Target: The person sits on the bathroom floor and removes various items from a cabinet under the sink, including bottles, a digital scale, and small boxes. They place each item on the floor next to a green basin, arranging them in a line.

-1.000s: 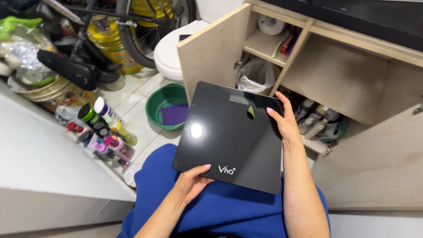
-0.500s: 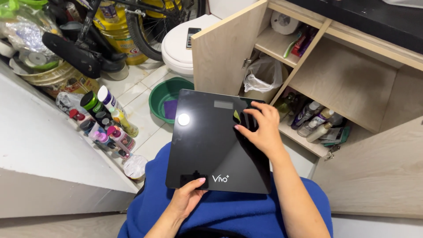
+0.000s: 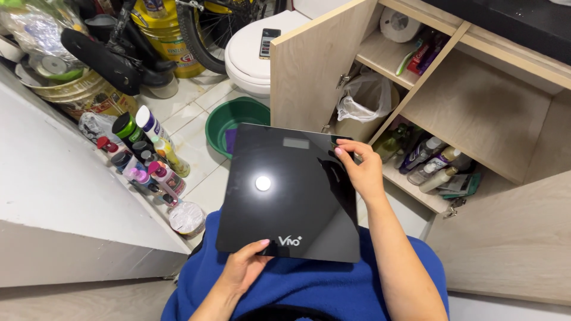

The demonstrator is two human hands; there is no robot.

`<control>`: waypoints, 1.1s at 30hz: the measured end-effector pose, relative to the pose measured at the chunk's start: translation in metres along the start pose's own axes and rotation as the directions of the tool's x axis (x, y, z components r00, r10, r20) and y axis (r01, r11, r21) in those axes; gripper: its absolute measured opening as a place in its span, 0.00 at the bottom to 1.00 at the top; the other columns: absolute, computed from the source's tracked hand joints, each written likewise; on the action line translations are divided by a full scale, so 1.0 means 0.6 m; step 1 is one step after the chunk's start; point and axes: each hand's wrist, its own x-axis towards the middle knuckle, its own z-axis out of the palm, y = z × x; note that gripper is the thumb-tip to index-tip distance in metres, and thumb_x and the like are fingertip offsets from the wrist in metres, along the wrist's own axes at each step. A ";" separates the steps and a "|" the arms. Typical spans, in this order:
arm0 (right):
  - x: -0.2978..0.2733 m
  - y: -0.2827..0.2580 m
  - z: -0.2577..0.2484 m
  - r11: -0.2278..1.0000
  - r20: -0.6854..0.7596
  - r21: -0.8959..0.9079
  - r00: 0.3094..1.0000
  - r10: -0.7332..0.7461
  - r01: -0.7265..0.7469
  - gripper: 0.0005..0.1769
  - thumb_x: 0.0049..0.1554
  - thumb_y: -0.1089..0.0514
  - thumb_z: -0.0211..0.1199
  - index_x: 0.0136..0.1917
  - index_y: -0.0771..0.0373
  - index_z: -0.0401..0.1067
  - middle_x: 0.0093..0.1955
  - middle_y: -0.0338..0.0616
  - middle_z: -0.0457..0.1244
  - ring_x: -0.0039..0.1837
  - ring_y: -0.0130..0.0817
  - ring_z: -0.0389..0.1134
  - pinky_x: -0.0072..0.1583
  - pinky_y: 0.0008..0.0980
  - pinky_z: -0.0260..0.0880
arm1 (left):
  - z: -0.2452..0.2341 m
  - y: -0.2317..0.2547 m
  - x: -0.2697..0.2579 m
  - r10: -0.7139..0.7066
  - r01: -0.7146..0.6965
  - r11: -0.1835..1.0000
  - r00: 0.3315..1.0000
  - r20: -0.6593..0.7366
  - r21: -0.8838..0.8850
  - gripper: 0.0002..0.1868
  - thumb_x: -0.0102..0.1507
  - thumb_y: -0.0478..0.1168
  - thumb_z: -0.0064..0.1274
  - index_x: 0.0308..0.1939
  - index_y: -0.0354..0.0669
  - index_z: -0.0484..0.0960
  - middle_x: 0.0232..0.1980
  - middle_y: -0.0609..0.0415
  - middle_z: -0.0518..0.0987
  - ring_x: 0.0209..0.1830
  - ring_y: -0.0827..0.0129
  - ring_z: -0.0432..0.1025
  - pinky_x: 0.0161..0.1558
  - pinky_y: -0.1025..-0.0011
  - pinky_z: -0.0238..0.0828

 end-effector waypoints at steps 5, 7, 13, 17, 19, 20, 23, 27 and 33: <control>0.003 0.010 0.005 0.998 -0.041 -0.049 0.999 -0.031 0.029 0.08 0.58 0.57 0.69 0.48 0.63 0.80 0.57 0.41 0.72 0.64 0.36 0.68 0.67 0.35 0.64 | -0.045 0.007 0.010 -0.052 0.052 0.999 0.999 -0.002 -0.016 0.15 0.62 0.30 0.52 0.52 0.27 0.80 0.52 0.42 0.83 0.54 0.57 0.77 0.58 0.56 0.72; 0.005 0.021 0.007 0.998 -0.065 -0.054 0.997 -0.044 0.040 0.09 0.58 0.57 0.69 0.49 0.64 0.80 0.57 0.42 0.72 0.63 0.35 0.69 0.66 0.34 0.65 | -0.057 0.003 0.013 -0.097 0.096 0.994 0.995 -0.011 -0.042 0.17 0.62 0.31 0.52 0.53 0.25 0.79 0.53 0.40 0.83 0.55 0.56 0.77 0.60 0.56 0.70; 0.075 0.129 -0.010 0.987 -0.281 -0.026 0.949 0.147 -0.160 0.09 0.61 0.57 0.69 0.48 0.66 0.77 0.42 0.45 0.71 0.44 0.24 0.69 0.49 0.25 0.69 | -0.069 0.009 0.020 -0.147 0.142 0.988 0.985 -0.093 -0.067 0.22 0.58 0.32 0.53 0.57 0.29 0.77 0.55 0.41 0.83 0.56 0.53 0.77 0.63 0.52 0.68; 0.150 0.248 -0.015 0.969 -0.268 -0.070 0.940 0.211 -0.238 0.08 0.59 0.59 0.69 0.44 0.66 0.76 0.38 0.42 0.72 0.39 0.24 0.73 0.44 0.24 0.71 | -0.058 0.026 0.054 -0.201 0.187 0.979 0.959 -0.201 -0.085 0.23 0.58 0.32 0.53 0.57 0.29 0.77 0.55 0.41 0.83 0.57 0.53 0.77 0.63 0.52 0.68; 0.190 0.307 -0.006 0.946 -0.290 -0.122 0.922 0.255 -0.300 0.08 0.57 0.60 0.71 0.43 0.66 0.77 0.35 0.43 0.71 0.37 0.26 0.71 0.43 0.25 0.71 | -0.051 0.038 0.083 -0.225 0.214 0.974 0.952 -0.209 -0.075 0.23 0.58 0.32 0.52 0.57 0.29 0.77 0.55 0.41 0.83 0.57 0.53 0.77 0.63 0.52 0.68; 0.210 0.336 -0.003 0.947 -0.300 -0.128 0.922 0.245 -0.293 0.07 0.56 0.61 0.71 0.44 0.67 0.76 0.35 0.43 0.71 0.37 0.26 0.72 0.42 0.26 0.72 | -0.049 0.043 0.097 -0.234 0.225 0.972 0.949 -0.211 -0.067 0.23 0.58 0.32 0.52 0.57 0.29 0.77 0.55 0.41 0.83 0.57 0.53 0.76 0.63 0.52 0.68; 0.255 0.425 -0.001 0.940 -0.322 -0.026 0.893 0.315 -0.341 0.07 0.57 0.63 0.68 0.47 0.67 0.74 0.35 0.45 0.70 0.36 0.29 0.72 0.40 0.29 0.73 | -0.043 0.048 0.147 -0.269 0.263 0.963 0.933 -0.239 -0.059 0.23 0.58 0.32 0.52 0.57 0.30 0.77 0.55 0.41 0.83 0.57 0.53 0.76 0.63 0.52 0.68; 0.334 0.533 0.016 0.820 -0.284 0.370 0.788 0.547 -0.436 0.08 0.60 0.65 0.61 0.54 0.65 0.71 0.39 0.50 0.69 0.38 0.34 0.72 0.38 0.36 0.78 | -0.043 0.050 0.183 -0.302 0.300 0.953 0.913 -0.273 -0.051 0.23 0.58 0.32 0.52 0.58 0.30 0.77 0.56 0.41 0.82 0.58 0.53 0.76 0.63 0.52 0.68; 0.425 0.652 0.028 0.736 -0.279 0.411 0.695 0.663 -0.538 0.15 0.63 0.67 0.52 0.61 0.68 0.74 0.55 0.53 0.68 0.47 0.42 0.75 0.43 0.39 0.81 | -0.053 0.040 0.210 -0.312 0.310 0.949 0.899 -0.307 -0.057 0.24 0.58 0.32 0.52 0.58 0.30 0.77 0.56 0.41 0.82 0.58 0.53 0.76 0.63 0.52 0.68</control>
